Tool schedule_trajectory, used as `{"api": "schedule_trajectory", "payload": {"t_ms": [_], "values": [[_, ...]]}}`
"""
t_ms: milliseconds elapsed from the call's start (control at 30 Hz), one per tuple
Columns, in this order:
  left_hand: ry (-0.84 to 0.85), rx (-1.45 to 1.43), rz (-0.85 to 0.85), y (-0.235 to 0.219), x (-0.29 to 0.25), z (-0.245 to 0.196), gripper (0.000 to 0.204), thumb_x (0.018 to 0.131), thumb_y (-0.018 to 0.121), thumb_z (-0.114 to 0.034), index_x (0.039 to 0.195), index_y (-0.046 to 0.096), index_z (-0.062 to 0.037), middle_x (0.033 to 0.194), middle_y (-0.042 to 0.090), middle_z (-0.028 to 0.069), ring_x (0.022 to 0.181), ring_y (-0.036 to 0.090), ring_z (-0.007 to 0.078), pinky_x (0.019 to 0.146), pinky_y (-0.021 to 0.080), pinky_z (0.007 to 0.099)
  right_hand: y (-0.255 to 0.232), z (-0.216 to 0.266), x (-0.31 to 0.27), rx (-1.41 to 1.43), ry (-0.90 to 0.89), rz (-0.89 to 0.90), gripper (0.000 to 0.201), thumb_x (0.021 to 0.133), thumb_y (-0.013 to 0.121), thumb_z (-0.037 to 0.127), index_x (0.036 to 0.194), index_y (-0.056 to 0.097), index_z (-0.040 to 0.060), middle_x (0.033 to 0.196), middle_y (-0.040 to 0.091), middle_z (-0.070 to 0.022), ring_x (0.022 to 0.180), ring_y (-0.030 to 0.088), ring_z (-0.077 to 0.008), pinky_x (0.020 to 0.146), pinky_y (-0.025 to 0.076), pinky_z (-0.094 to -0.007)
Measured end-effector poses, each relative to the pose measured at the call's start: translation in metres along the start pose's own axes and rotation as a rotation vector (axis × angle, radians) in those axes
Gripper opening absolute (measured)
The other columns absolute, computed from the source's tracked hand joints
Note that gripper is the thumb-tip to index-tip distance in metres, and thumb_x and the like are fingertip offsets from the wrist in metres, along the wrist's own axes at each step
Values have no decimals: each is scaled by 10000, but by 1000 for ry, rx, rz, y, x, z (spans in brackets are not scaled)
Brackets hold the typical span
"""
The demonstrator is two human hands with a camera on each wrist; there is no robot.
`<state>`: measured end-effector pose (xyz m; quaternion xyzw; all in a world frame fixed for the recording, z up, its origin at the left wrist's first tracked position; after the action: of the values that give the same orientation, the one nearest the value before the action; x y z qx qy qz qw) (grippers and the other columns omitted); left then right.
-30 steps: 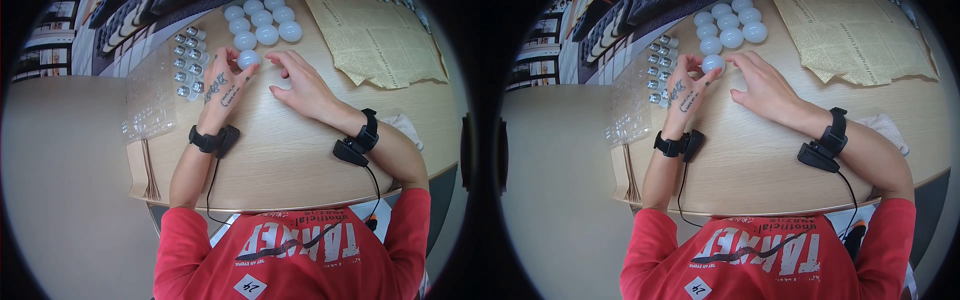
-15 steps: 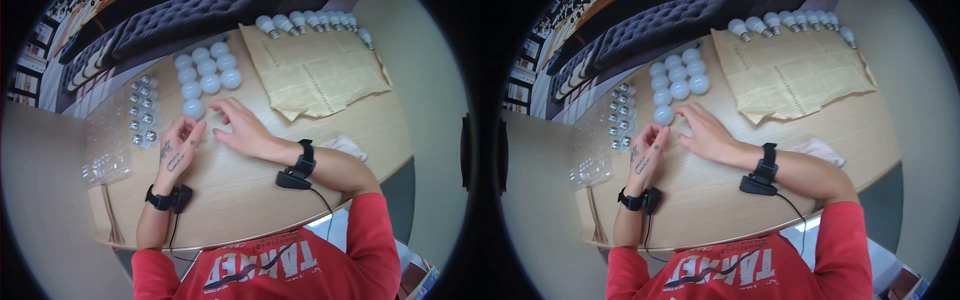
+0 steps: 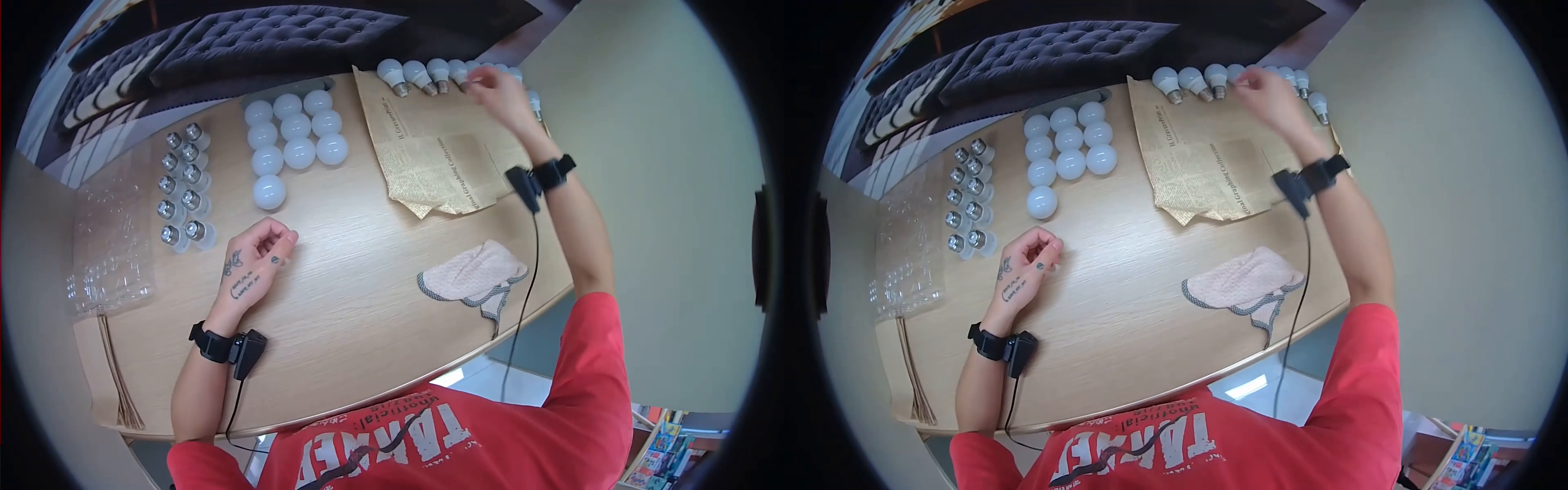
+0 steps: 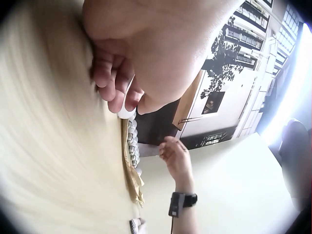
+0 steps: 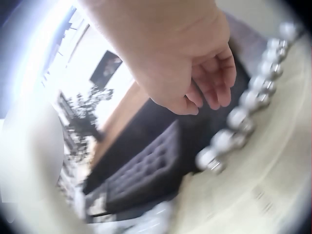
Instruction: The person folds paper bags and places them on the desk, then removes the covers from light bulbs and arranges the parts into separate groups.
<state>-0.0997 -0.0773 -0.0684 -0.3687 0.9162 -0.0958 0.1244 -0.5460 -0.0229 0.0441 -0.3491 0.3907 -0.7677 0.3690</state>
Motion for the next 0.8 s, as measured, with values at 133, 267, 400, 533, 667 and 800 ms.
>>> {"api": "schedule_trajectory", "payload": {"t_ms": [133, 267, 400, 533, 667, 800], "values": [[30, 54, -16, -2, 0, -1, 167, 980, 649, -187, 903, 653, -39, 737, 618, -25, 667, 546, 39, 615, 439, 209, -44, -152, 41, -478, 130, -222, 446, 861, 675, 300, 1225, 626, 46, 1088, 707, -235, 1056, 674, -404, 915, 536, -469], [15, 86, -24, -2, -1, -6, 155, 971, 663, -179, 907, 658, -37, 733, 620, -32, 656, 544, 31, 610, 430, 199, -49, -206, 43, -643, 269, -268, 490, 885, 638, 306, 1277, 544, 27, 1177, 664, -244, 1088, 649, -435, 925, 529, -513], [2, 67, -33, -2, 0, -1, 162, 977, 659, -179, 908, 657, -33, 733, 620, -29, 658, 550, 35, 619, 434, 200, -36, -252, 50, -740, 364, -236, 504, 899, 637, 362, 1252, 533, 17, 1244, 625, -244, 1119, 633, -428, 945, 524, -510], [-15, 20, -74, -4, 1, 2, 159, 946, 694, -171, 897, 671, -22, 716, 598, -41, 638, 498, 26, 594, 405, 199, -26, -245, 53, -758, 386, -243, 554, 897, 648, 412, 1267, 523, 19, 1258, 621, -235, 1174, 609, -407, 975, 512, -492], [-27, 29, -88, -6, 2, 4, 157, 928, 712, -167, 891, 680, -18, 702, 587, -44, 628, 476, 21, 578, 389, 199, -26, -240, 54, -777, 419, -211, 596, 885, 662, 447, 1281, 513, 28, 1262, 625, -219, 1188, 604, -395, 987, 508, -481], [-8, 16, -96, -5, 1, 2, 154, 926, 714, -168, 891, 683, -21, 699, 589, -41, 627, 477, 24, 580, 392, 200, -28, -231, 53, -788, 420, -212, 613, 871, 687, 448, 1289, 508, 36, 1266, 625, -215, 1189, 607, -389, 983, 512, -478]]}}
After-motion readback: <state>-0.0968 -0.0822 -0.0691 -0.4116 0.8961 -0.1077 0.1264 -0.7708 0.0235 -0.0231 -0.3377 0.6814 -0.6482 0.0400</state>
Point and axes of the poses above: each hand's wrist, its own x-axis towards the middle knuckle, its own y-axis out of the palm, z = x × y, the point moved 8 cm from there along x, towards the middle knuckle
